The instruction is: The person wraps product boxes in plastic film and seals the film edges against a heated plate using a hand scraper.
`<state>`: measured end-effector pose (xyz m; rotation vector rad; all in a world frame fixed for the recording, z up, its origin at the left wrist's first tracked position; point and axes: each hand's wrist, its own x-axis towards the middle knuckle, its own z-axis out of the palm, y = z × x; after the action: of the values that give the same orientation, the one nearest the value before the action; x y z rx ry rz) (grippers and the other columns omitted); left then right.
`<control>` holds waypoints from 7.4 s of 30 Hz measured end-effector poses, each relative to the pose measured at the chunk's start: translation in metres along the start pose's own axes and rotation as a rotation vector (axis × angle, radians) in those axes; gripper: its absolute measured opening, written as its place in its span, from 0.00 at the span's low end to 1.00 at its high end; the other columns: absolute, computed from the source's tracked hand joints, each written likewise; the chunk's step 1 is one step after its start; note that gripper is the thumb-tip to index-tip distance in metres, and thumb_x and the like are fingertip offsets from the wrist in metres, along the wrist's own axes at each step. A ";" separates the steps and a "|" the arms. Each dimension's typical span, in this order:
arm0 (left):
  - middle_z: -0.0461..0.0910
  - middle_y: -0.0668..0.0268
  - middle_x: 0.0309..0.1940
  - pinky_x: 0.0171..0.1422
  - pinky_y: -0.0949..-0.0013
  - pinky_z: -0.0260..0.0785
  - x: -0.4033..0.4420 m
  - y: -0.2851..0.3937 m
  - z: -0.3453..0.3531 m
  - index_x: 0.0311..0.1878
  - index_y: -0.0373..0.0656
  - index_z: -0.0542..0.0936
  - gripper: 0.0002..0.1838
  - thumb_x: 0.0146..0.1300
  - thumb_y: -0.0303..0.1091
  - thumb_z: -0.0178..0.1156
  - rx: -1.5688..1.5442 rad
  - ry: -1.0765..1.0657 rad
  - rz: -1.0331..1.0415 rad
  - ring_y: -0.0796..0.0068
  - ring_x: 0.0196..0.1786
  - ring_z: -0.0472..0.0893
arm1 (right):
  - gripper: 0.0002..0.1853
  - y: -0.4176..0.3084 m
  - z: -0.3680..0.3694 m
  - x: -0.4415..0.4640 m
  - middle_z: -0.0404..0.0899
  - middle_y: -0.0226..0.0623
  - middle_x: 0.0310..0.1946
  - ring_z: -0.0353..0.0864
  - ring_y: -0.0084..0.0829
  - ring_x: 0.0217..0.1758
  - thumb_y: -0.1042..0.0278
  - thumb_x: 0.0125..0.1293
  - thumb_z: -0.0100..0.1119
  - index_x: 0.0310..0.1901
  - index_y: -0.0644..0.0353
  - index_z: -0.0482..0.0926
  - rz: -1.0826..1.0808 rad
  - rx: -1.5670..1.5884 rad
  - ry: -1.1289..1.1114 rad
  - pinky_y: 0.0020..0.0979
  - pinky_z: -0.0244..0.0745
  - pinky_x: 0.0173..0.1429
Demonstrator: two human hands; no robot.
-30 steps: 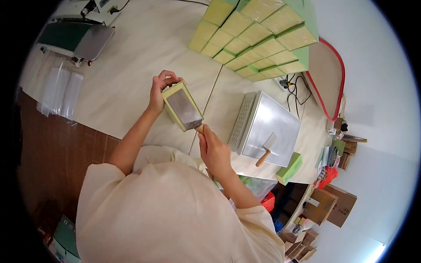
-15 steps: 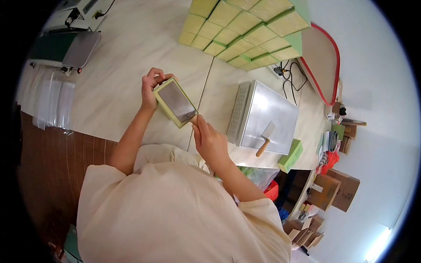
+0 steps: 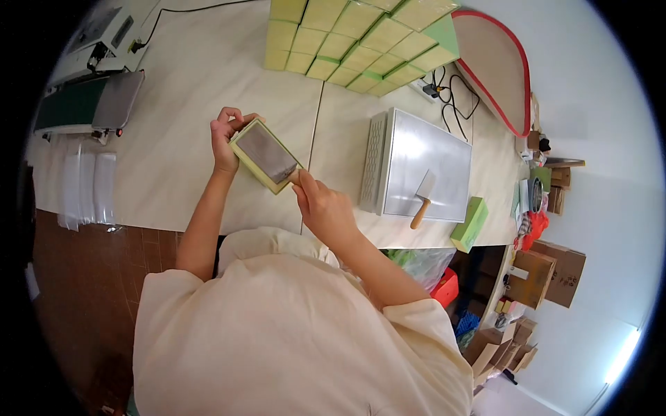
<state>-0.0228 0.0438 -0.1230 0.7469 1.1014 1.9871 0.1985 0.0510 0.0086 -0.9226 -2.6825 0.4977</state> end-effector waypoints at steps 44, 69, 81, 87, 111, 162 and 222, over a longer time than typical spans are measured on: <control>0.74 0.62 0.58 0.62 0.64 0.70 -0.006 0.017 0.050 0.67 0.41 0.65 0.30 0.70 0.48 0.59 -0.417 -0.083 -0.717 0.67 0.60 0.75 | 0.44 0.067 0.057 -0.049 0.67 0.48 0.65 0.62 0.39 0.71 0.55 0.63 0.68 0.74 0.60 0.55 0.399 1.083 0.133 0.39 0.56 0.74; 0.81 0.66 0.47 0.54 0.71 0.67 -0.116 0.056 -0.032 0.59 0.44 0.74 0.17 0.74 0.43 0.53 0.416 0.115 -0.698 0.76 0.50 0.79 | 0.30 0.270 -0.216 0.356 0.79 0.51 0.54 0.74 0.51 0.63 0.40 0.64 0.46 0.60 0.51 0.78 0.526 -0.249 0.427 0.48 0.70 0.65; 0.81 0.70 0.41 0.47 0.73 0.69 -0.156 0.099 -0.194 0.55 0.43 0.77 0.17 0.73 0.45 0.53 0.393 0.595 -0.435 0.79 0.44 0.79 | 0.13 0.044 -0.135 0.303 0.79 0.46 0.50 0.76 0.46 0.55 0.69 0.69 0.55 0.53 0.61 0.79 -0.320 -0.162 0.700 0.42 0.70 0.59; 0.81 0.70 0.45 0.52 0.70 0.68 -0.149 0.180 -0.345 0.55 0.46 0.77 0.14 0.70 0.41 0.55 0.393 0.983 -0.217 0.78 0.48 0.79 | 0.18 -0.132 0.068 0.282 0.76 0.47 0.49 0.74 0.50 0.54 0.81 0.59 0.60 0.52 0.61 0.76 -0.670 0.171 0.199 0.42 0.69 0.60; 0.70 0.42 0.63 0.74 0.47 0.50 -0.009 0.279 -0.966 0.66 0.36 0.71 0.49 0.55 0.71 0.61 1.259 1.218 -0.699 0.44 0.71 0.60 | 0.15 -0.288 0.329 0.185 0.80 0.41 0.39 0.80 0.43 0.44 0.67 0.65 0.59 0.53 0.59 0.76 0.144 -0.035 -0.787 0.43 0.77 0.49; 0.78 0.61 0.25 0.39 0.67 0.70 -0.208 0.106 -0.137 0.42 0.43 0.80 0.12 0.62 0.41 0.65 0.941 -0.422 -0.684 0.69 0.28 0.76 | 0.15 -0.073 0.226 -0.015 0.74 0.25 0.28 0.70 0.17 0.26 0.54 0.68 0.61 0.43 0.59 0.75 1.083 1.333 -0.293 0.23 0.68 0.32; 0.50 0.44 0.74 0.77 0.43 0.42 -0.118 -0.013 -0.212 0.76 0.43 0.44 0.59 0.47 0.40 0.75 1.475 0.055 -0.316 0.45 0.77 0.50 | 0.27 -0.021 0.252 -0.015 0.70 0.26 0.24 0.66 0.19 0.22 0.71 0.60 0.65 0.60 0.68 0.70 1.151 1.340 0.000 0.24 0.64 0.28</control>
<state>-0.1144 -0.1436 -0.2485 1.0672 2.4991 0.6559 0.1098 -0.0329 -0.2139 -1.6650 -0.9188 2.0196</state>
